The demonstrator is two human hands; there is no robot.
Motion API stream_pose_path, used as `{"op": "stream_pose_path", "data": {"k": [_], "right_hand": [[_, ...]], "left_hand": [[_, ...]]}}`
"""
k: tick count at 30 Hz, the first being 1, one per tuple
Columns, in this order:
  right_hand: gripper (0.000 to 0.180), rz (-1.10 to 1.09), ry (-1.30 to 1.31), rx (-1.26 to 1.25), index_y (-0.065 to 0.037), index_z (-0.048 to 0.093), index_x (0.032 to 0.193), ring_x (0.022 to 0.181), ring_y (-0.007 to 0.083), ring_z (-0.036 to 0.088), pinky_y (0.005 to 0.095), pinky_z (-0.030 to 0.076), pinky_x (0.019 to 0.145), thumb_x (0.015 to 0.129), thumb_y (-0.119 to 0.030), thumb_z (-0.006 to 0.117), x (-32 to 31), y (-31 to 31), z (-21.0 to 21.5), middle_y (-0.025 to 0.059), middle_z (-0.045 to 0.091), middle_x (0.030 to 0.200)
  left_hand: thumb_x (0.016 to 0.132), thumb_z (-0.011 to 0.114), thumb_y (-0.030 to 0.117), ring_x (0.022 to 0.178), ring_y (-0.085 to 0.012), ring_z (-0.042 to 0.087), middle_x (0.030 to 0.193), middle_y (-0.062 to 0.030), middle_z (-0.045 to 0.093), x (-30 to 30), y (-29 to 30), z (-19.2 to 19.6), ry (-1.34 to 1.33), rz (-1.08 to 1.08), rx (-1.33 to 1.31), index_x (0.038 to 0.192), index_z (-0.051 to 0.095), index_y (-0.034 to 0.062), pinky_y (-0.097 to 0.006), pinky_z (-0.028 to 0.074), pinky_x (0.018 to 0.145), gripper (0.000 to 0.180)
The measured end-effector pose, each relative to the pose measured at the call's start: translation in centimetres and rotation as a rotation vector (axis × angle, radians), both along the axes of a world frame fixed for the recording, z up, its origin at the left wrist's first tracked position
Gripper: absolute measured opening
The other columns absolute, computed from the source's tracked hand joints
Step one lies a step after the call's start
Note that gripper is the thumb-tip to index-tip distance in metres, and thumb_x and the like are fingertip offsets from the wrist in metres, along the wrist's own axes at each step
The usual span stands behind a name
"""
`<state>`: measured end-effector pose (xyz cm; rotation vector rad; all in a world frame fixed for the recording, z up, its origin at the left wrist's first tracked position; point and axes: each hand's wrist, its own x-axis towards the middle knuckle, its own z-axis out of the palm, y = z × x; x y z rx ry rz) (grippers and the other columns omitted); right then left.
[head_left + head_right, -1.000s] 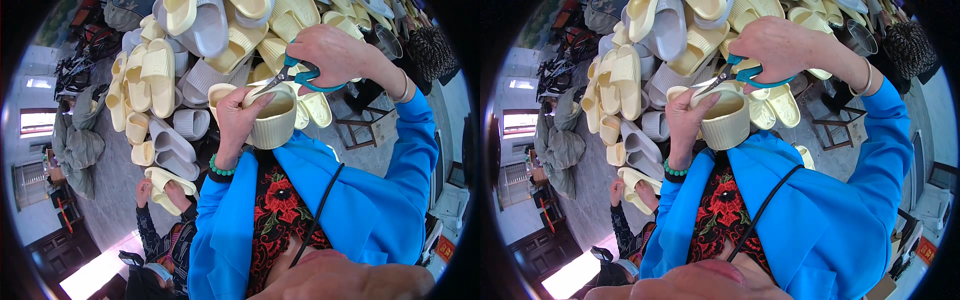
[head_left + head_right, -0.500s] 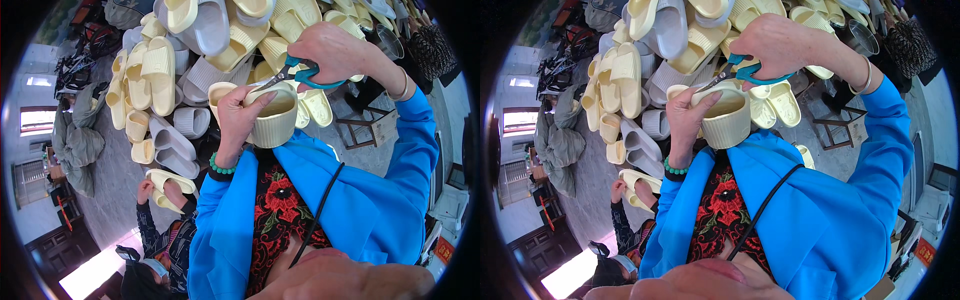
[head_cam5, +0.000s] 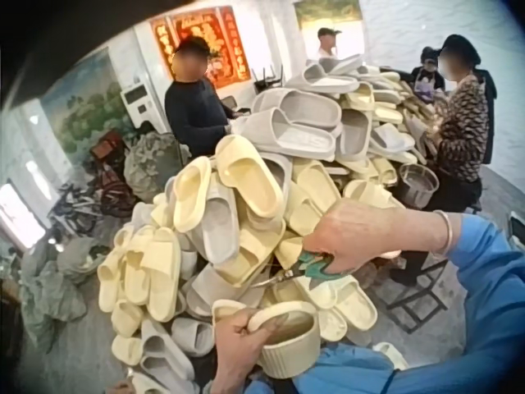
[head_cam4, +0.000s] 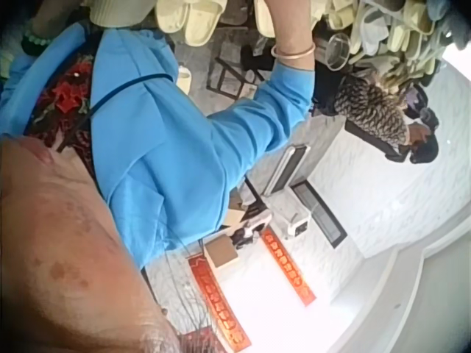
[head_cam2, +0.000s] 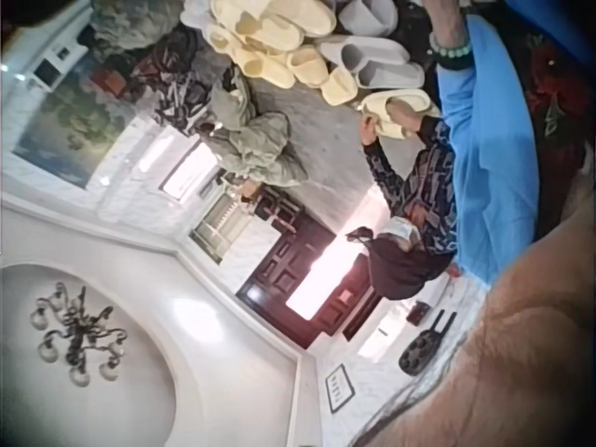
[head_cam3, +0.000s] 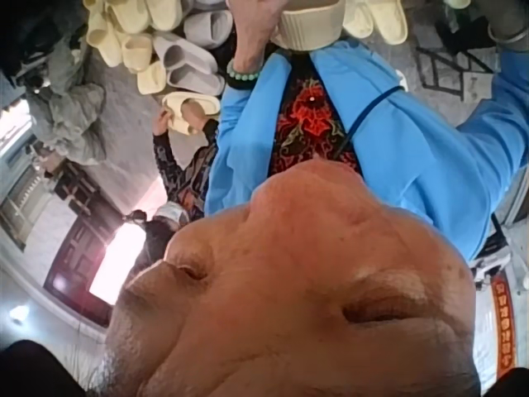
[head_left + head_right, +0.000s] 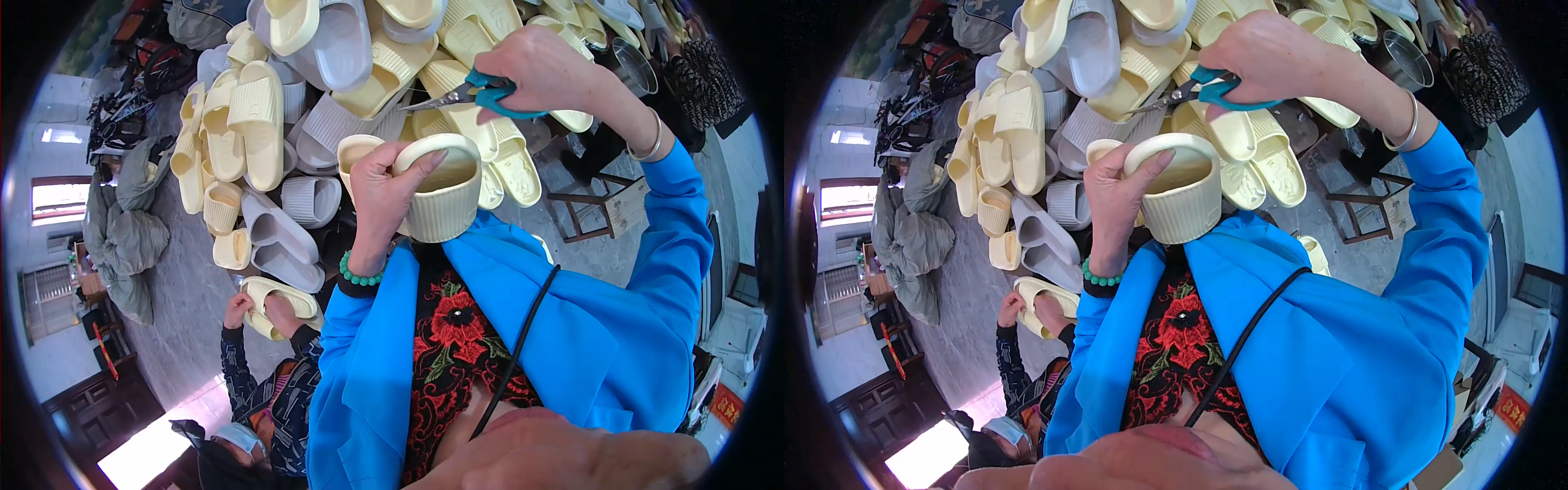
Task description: Trim excess material from molded sandals using scissors.
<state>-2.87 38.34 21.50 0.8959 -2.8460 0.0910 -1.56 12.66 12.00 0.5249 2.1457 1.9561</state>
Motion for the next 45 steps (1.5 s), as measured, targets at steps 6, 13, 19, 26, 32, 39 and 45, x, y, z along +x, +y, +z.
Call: {"op": "stream_pose_path", "data": {"k": [6,13,19,26,32,39,45], "right_hand": [[0.048,0.057,-0.062,0.024,-0.004,0.058,0.082,0.074,0.0339,0.062,0.0438,0.047,0.066,0.066,-0.044,0.080,0.8,-0.8,0.7,0.0118,0.058,0.068],[0.048,0.070,-0.048,0.036,-0.004,0.052,0.076,0.070,0.0352,0.058,0.0441,0.045,0.062,0.061,-0.038,0.083,0.9,-1.2,0.4,0.0120,0.053,0.065],[0.047,0.055,-0.079,0.079,-0.004,0.055,0.075,0.069,0.0355,0.061,0.0439,0.046,0.062,0.065,-0.042,0.081,0.9,-1.3,0.9,0.0128,0.057,0.064],[0.045,0.095,-0.023,0.088,-0.004,0.055,0.068,0.063,0.0344,0.061,0.0424,0.047,0.057,0.067,-0.041,0.079,0.5,-0.6,0.4,0.0132,0.056,0.059],[0.047,0.030,0.135,0.067,-0.005,0.053,0.071,0.060,0.0336,0.058,0.0414,0.044,0.054,0.067,-0.044,0.079,-0.5,0.1,-0.8,0.0100,0.053,0.058],[0.050,0.110,-0.028,-0.111,-0.004,0.062,0.081,0.072,0.0373,0.063,0.0448,0.050,0.065,0.068,-0.051,0.075,1.0,1.2,-0.9,0.0154,0.063,0.071],[0.050,-0.047,-0.115,-0.225,-0.002,0.059,0.080,0.072,0.0375,0.062,0.0444,0.049,0.063,0.074,-0.050,0.073,0.1,-0.1,-0.8,0.0162,0.062,0.072]], "left_hand": [[0.078,0.078,0.011,0.074,-0.0072,0.062,0.083,-0.0028,0.070,-0.2,0.1,-0.2,-0.037,-0.004,0.038,0.098,0.073,-0.0003,-0.022,0.049,0.069,0.024],[0.078,0.078,0.011,0.075,-0.0069,0.063,0.084,-0.0027,0.071,-0.3,0.4,-0.2,-0.030,-0.012,0.045,0.100,0.073,0.0003,-0.022,0.050,0.069,0.025],[0.077,0.079,0.011,0.075,-0.0069,0.063,0.085,-0.0027,0.071,-0.2,0.4,0.0,-0.018,-0.011,0.042,0.100,0.073,0.0005,-0.022,0.050,0.069,0.026],[0.077,0.079,0.012,0.074,-0.0070,0.063,0.083,-0.0026,0.071,-0.1,0.4,0.2,-0.031,-0.016,-0.003,0.097,0.073,0.0008,-0.022,0.049,0.068,0.024],[0.077,0.079,0.014,0.071,-0.0068,0.061,0.079,-0.0016,0.070,-0.2,0.2,-0.1,-0.002,0.014,0.008,0.095,0.074,0.0012,-0.023,0.048,0.067,0.023],[0.078,0.076,0.021,0.067,-0.0092,0.059,0.075,-0.0042,0.069,-1.0,0.9,-0.2,0.141,0.001,-0.268,0.092,0.072,-0.0007,-0.026,0.046,0.063,0.026],[0.083,0.072,0.012,0.078,-0.0110,0.059,0.083,-0.0055,0.066,-1.5,-0.2,-0.7,0.101,0.133,-0.042,0.091,0.067,-0.0031,-0.028,0.049,0.070,0.018]]}}
